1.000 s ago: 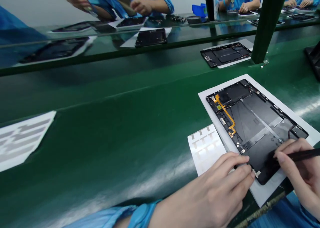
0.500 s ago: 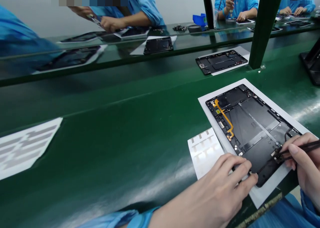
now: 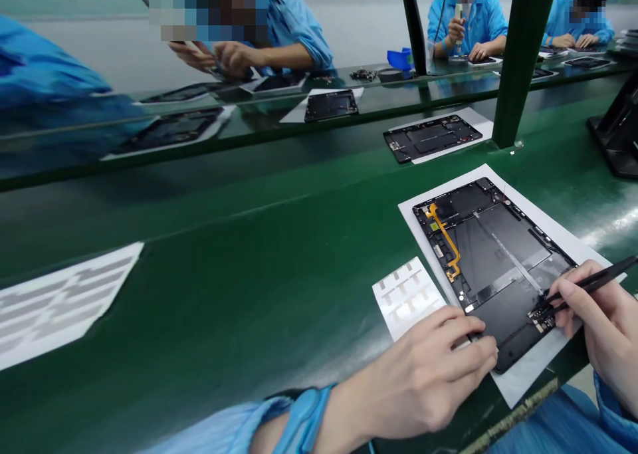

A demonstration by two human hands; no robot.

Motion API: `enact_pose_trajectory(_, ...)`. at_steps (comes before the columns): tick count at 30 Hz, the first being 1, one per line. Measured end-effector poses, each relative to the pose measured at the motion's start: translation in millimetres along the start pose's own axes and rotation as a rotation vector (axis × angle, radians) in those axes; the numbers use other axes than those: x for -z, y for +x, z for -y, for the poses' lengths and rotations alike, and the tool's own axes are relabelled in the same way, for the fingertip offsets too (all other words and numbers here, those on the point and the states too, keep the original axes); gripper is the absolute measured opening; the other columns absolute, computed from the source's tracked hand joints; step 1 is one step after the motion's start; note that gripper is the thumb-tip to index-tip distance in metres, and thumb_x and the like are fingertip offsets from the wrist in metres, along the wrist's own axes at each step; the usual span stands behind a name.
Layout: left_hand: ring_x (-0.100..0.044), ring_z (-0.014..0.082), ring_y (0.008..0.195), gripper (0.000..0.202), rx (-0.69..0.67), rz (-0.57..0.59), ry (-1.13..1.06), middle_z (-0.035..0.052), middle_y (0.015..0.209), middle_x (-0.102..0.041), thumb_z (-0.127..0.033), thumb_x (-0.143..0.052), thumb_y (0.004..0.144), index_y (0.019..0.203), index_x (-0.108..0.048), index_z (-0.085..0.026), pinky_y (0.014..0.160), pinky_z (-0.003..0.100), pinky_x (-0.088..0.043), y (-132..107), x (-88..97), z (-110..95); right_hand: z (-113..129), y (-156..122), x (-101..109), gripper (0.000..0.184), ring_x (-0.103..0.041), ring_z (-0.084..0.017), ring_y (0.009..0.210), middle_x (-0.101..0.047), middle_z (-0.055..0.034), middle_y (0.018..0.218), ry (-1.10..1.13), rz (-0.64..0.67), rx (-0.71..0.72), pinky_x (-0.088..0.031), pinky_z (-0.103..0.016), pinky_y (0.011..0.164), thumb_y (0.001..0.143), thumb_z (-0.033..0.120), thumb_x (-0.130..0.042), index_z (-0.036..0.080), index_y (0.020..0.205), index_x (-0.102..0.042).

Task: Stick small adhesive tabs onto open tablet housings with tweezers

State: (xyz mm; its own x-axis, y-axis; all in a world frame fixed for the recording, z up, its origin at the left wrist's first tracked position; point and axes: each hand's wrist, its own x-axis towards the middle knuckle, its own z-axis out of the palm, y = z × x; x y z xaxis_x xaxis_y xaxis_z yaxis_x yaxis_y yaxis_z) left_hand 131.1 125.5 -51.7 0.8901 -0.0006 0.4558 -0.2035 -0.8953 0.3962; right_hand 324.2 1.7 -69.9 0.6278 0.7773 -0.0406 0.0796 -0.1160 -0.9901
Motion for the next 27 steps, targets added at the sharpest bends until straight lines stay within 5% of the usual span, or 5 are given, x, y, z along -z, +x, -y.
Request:
enact_pose_trajectory(5,-0.059,0.0212,0.106,0.030,0.116,0.107,-0.053,0.0076,0.102,-0.071,-0.018,-0.039,0.102,0.097,-0.068,-0.011,0.095,0.033,-0.047,13,17.3,30,-8,3,5,0.026,-0.054,-0.010,0.046,-0.060,-0.0002,0.060,-0.047,0.041,0.035,-0.044,-0.019,0.042,0.090,0.040,-0.062,0.017,0.080,-0.063)
enact_pose_trajectory(10,-0.049,0.0281,0.120,0.026,0.565,0.066,0.113,0.0124,0.125,-0.056,-0.026,-0.052,0.097,0.120,-0.058,-0.013,0.102,0.052,-0.038,34,39.7,139,-20,4,5,0.032,-0.054,-0.012,0.041,-0.058,0.0009,0.052,-0.054,0.081,0.013,-0.043,-0.020,0.041,0.089,0.048,-0.060,0.017,0.081,-0.060)
enact_pose_trajectory(14,-0.062,0.0207,0.091,0.025,0.810,0.165,0.068,0.0068,0.104,-0.062,-0.033,-0.061,0.094,0.108,-0.060,-0.013,0.081,0.039,-0.053,35,48.9,203,-23,4,-11,0.041,-0.046,-0.009,0.035,-0.054,0.0027,0.045,-0.005,-0.014,-0.051,-0.035,-0.019,0.039,0.085,0.058,-0.058,0.018,0.077,-0.054)
enact_pose_trajectory(19,-0.060,0.0140,0.067,0.028,0.829,0.293,-0.132,-0.0009,0.075,-0.059,-0.036,-0.061,0.094,0.082,-0.061,-0.011,0.065,0.028,-0.051,26,48.2,215,-21,7,-26,0.046,-0.038,-0.007,0.031,-0.050,0.0046,0.041,0.040,-0.066,-0.061,-0.025,-0.017,0.037,0.084,0.063,-0.057,0.018,0.075,-0.050)
enact_pose_trajectory(27,-0.059,0.0160,0.070,0.035,0.804,0.117,-0.358,0.0000,0.077,-0.058,-0.049,-0.056,0.092,0.096,-0.056,-0.014,0.069,0.031,-0.049,27,48.9,196,-23,11,-31,0.045,-0.030,-0.004,0.029,-0.046,0.0064,0.040,0.082,-0.091,-0.004,-0.018,-0.017,0.035,0.086,0.060,-0.056,0.018,0.072,-0.048)
